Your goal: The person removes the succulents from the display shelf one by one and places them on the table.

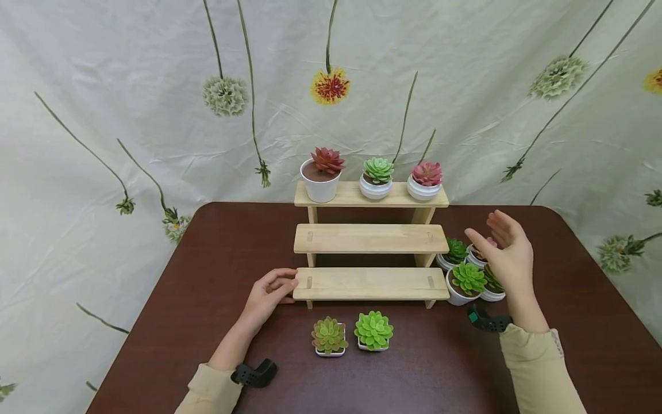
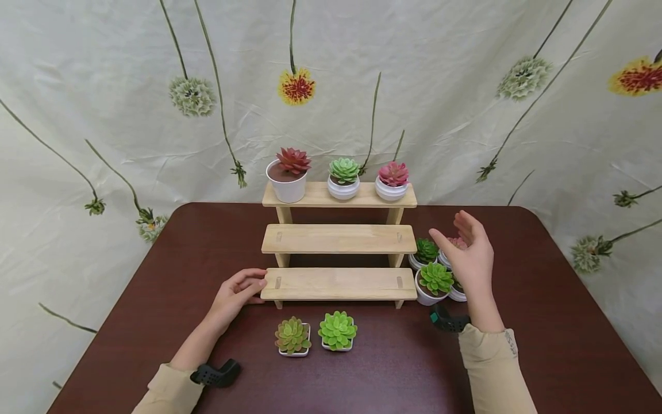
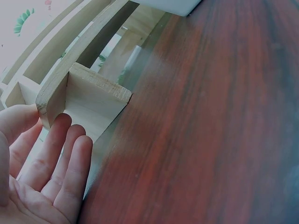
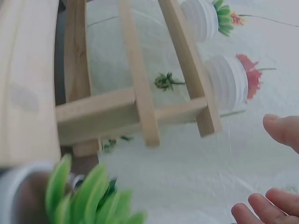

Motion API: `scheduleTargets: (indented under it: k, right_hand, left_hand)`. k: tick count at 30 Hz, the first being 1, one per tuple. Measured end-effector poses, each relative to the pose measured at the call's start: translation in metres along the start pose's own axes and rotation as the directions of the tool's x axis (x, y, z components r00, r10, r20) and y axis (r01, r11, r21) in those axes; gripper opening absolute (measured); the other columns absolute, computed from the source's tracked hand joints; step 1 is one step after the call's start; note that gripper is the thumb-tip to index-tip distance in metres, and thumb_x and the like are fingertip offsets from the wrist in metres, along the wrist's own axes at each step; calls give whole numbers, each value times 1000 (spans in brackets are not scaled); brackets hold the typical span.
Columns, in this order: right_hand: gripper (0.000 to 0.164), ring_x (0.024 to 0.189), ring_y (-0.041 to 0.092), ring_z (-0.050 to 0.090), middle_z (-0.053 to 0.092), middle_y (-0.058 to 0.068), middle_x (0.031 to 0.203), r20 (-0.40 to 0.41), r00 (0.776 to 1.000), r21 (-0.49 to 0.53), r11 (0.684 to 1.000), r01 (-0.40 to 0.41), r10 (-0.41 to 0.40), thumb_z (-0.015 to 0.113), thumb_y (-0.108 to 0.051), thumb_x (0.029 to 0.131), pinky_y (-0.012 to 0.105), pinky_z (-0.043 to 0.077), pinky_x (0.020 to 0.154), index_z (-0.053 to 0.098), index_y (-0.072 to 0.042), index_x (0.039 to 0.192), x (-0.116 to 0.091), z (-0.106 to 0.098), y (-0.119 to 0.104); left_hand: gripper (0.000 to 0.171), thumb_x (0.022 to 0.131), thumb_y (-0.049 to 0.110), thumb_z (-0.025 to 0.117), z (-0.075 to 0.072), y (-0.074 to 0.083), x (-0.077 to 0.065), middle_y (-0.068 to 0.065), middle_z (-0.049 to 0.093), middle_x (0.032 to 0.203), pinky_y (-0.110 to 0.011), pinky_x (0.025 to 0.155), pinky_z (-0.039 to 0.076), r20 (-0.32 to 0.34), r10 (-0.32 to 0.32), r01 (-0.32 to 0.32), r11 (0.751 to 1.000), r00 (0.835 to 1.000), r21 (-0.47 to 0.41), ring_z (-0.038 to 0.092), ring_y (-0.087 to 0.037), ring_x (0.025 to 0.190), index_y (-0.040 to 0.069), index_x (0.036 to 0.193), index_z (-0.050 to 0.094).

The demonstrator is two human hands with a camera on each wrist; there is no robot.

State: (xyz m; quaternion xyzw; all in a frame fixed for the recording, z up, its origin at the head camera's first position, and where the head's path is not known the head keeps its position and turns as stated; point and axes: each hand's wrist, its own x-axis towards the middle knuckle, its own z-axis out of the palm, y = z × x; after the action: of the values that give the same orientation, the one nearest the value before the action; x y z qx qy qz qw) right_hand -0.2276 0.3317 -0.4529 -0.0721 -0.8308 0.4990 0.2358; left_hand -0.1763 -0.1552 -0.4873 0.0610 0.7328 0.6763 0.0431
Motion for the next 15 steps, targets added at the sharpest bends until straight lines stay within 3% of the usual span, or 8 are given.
scheduleTargets:
  k: [3,7,10,13,15]
  right_hand:
    - [77,124,13,45,46,-2,139,1,1000,-63,998,-4,4,75,-46,77,30,39,101,38,-29,142,7,8,-5]
    - [77,128,19,42,44,7,140,47,999,60,998,-8,5,76,-38,78,33,32,107,39,-18,143,0,13,-53]
    - [78,128,23,43,44,12,139,67,998,98,995,-27,21,76,-34,79,30,32,106,39,-11,142,-8,17,-94]
    - [78,128,27,42,42,17,140,95,995,66,997,-39,32,73,-36,82,34,33,106,36,-6,143,-11,21,-124]
    - [77,128,27,42,43,16,140,114,993,66,997,-44,36,72,-35,83,34,33,106,35,-5,143,-9,25,-131]
  left_hand:
    - [35,90,18,66,0,-1,1,-16,67,96,-34,70,56,-3,2,-2,1000,1000,2,64,-16,85,0,119,58]
    - [34,89,19,67,1,-1,1,-10,68,94,-36,69,56,-13,-10,10,1000,1000,0,65,-17,85,3,117,60]
    - [34,88,20,68,1,-1,0,-9,68,94,-36,69,56,-15,-11,11,1000,1000,-2,64,-17,85,4,117,60]
    - [34,89,21,67,1,-1,0,-10,68,95,-36,70,56,-12,-8,8,1000,1000,-1,64,-17,86,5,118,59]
    - [35,89,21,67,1,-1,-1,-11,68,95,-36,70,56,-11,-9,9,1000,1000,-1,64,-17,86,5,118,59]
